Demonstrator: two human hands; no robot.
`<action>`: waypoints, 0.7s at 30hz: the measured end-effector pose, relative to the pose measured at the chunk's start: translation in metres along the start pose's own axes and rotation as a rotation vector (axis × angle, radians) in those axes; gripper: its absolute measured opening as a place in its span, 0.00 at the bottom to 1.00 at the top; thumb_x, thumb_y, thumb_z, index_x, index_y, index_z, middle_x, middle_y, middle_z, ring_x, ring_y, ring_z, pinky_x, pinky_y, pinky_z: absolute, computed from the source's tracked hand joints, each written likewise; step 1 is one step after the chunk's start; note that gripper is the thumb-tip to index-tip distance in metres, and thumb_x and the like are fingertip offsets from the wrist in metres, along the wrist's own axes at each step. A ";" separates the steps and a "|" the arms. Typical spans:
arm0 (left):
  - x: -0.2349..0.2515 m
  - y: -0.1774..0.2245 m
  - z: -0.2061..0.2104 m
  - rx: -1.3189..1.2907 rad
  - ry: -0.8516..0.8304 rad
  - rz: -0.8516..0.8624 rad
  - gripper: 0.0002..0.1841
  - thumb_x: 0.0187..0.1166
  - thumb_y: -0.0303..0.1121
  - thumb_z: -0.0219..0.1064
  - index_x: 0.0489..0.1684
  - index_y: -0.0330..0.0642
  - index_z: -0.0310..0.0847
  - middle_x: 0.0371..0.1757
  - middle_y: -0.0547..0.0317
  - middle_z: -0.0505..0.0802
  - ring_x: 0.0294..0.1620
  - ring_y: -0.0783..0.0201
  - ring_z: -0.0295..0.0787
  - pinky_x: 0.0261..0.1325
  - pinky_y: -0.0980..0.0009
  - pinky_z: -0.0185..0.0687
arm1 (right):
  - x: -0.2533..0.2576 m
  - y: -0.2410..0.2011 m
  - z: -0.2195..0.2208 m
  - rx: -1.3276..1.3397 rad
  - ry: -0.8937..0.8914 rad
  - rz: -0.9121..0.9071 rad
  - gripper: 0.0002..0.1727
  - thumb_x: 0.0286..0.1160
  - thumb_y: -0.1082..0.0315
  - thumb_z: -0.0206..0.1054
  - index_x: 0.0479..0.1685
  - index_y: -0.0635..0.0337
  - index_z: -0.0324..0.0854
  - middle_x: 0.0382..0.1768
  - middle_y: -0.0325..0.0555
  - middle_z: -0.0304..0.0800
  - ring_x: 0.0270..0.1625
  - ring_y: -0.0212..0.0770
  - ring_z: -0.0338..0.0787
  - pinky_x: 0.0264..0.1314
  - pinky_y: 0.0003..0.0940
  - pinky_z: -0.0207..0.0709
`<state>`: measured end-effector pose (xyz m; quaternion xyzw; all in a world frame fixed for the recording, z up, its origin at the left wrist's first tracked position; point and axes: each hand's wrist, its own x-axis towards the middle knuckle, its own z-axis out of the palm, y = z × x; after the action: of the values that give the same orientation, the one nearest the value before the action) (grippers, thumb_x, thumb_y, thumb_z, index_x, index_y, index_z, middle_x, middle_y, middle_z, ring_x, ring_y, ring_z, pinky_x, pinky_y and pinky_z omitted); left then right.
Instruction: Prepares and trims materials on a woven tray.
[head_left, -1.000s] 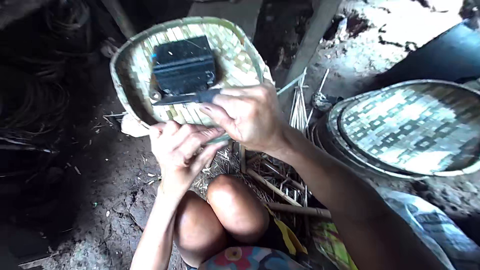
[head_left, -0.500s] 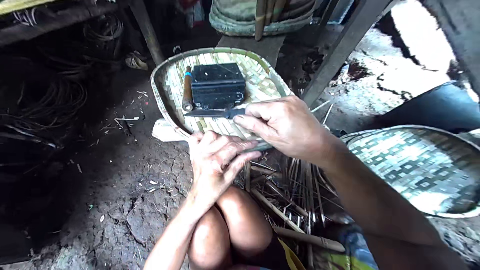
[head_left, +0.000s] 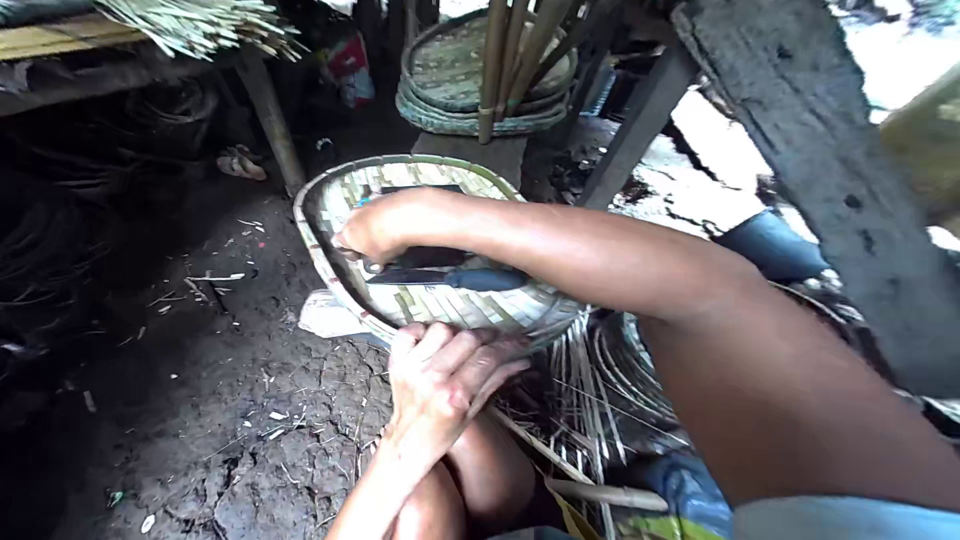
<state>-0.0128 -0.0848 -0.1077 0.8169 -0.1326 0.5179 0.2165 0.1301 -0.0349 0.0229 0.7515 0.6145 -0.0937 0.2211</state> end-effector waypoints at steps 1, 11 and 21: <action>-0.001 0.000 0.001 0.002 0.003 0.001 0.11 0.75 0.47 0.75 0.36 0.52 0.97 0.35 0.65 0.97 0.34 0.68 0.83 0.54 0.64 0.66 | 0.000 0.004 0.002 0.014 0.001 -0.008 0.15 0.77 0.71 0.69 0.62 0.60 0.83 0.49 0.58 0.88 0.55 0.60 0.88 0.54 0.62 0.77; -0.001 0.002 0.003 0.005 0.003 -0.031 0.13 0.76 0.49 0.74 0.33 0.52 0.97 0.32 0.65 0.96 0.33 0.67 0.81 0.55 0.64 0.62 | -0.001 0.023 0.021 0.047 0.073 -0.211 0.17 0.70 0.71 0.73 0.59 0.54 0.86 0.58 0.48 0.86 0.64 0.51 0.83 0.62 0.53 0.74; 0.001 0.004 0.002 -0.008 -0.003 -0.038 0.14 0.80 0.49 0.70 0.37 0.52 0.96 0.32 0.65 0.95 0.33 0.66 0.80 0.54 0.64 0.61 | -0.109 0.059 0.019 0.760 1.279 -0.242 0.09 0.80 0.76 0.65 0.53 0.71 0.83 0.45 0.43 0.93 0.51 0.29 0.91 0.58 0.28 0.86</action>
<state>-0.0124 -0.0896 -0.1072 0.8193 -0.1195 0.5119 0.2292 0.1649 -0.1485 0.0642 0.6111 0.6267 0.1317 -0.4652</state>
